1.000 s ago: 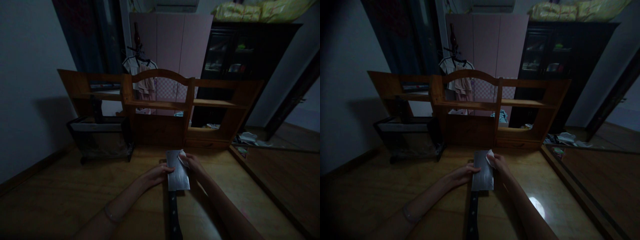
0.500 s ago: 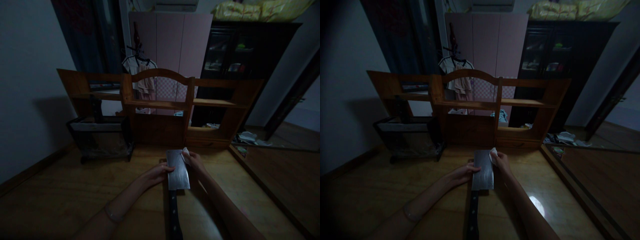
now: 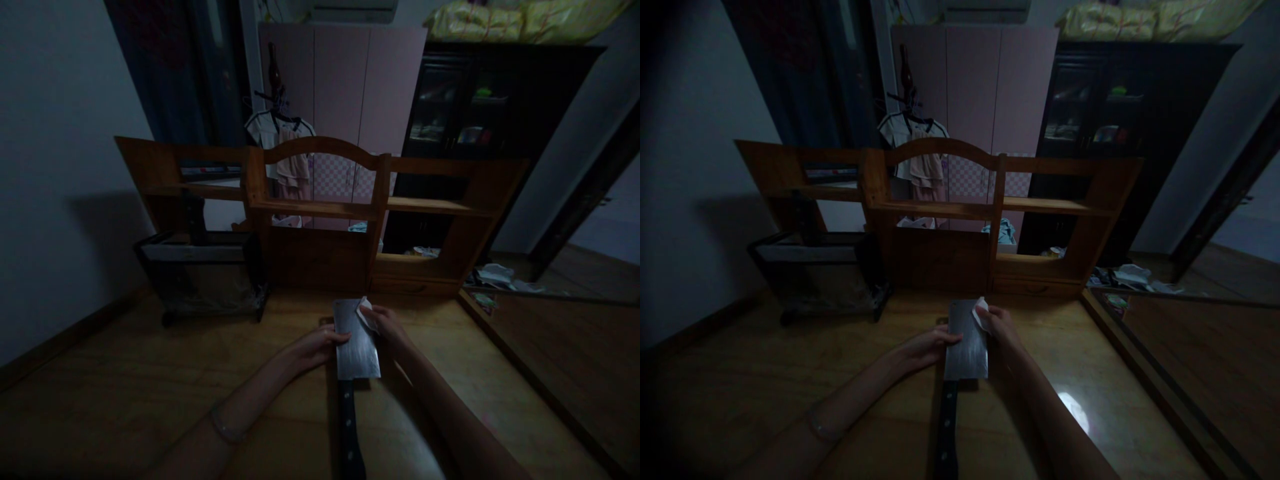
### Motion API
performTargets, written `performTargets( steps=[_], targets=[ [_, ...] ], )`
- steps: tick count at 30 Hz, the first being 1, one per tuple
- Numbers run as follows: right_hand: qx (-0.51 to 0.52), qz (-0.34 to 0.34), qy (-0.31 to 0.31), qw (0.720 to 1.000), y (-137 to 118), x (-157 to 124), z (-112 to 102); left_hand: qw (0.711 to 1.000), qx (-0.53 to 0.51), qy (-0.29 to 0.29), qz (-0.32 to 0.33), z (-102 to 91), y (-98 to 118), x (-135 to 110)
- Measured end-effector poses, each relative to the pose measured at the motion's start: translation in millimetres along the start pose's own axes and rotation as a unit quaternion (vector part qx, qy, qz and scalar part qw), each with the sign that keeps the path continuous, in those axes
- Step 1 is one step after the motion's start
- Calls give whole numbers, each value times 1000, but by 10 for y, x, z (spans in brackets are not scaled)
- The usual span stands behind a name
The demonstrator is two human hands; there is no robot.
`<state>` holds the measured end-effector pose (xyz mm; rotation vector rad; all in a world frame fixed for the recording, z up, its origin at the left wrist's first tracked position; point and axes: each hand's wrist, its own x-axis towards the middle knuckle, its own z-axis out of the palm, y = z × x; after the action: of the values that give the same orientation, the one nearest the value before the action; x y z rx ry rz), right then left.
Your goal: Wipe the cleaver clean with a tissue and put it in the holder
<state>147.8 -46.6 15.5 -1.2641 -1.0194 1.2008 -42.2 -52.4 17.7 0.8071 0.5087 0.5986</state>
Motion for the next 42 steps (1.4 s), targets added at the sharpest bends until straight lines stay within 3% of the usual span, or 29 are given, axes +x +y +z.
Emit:
performTargets(
  steps=[6,12,16,20,22,27,32,36,39,42],
  targets=[
    [3,9,-6,1000,-33,3,-26,1000,4,-11,-2,16,8,-12],
    [-43,-17,41,998,-84,10,-43,1000,-2,-15,-1,38,23,-28],
    [-100,-116,84,985,-121,11,-139,1000,-2,-17,1,13,10,-19],
    [-207,-231,178,934,-223,-95,-168,1000,-11,-16,-2,27,10,-16],
    [-234,-256,190,918,-274,-166,-123,1000,-19,-5,-2,44,13,-15],
    [-289,-300,118,901,-314,-257,20,1000,-28,3,3,44,4,-3],
    [-431,-383,10,817,-316,-279,100,999,-30,-11,8,-23,-20,35],
    [-493,-392,-30,776,-331,-317,150,999,-32,-24,11,-70,-33,58],
    [-517,-382,-48,764,-305,-318,152,999,-34,-22,16,-77,-36,56],
    [-520,-358,-42,774,-228,-264,123,999,-37,-14,14,-63,-33,45]
  ],
)
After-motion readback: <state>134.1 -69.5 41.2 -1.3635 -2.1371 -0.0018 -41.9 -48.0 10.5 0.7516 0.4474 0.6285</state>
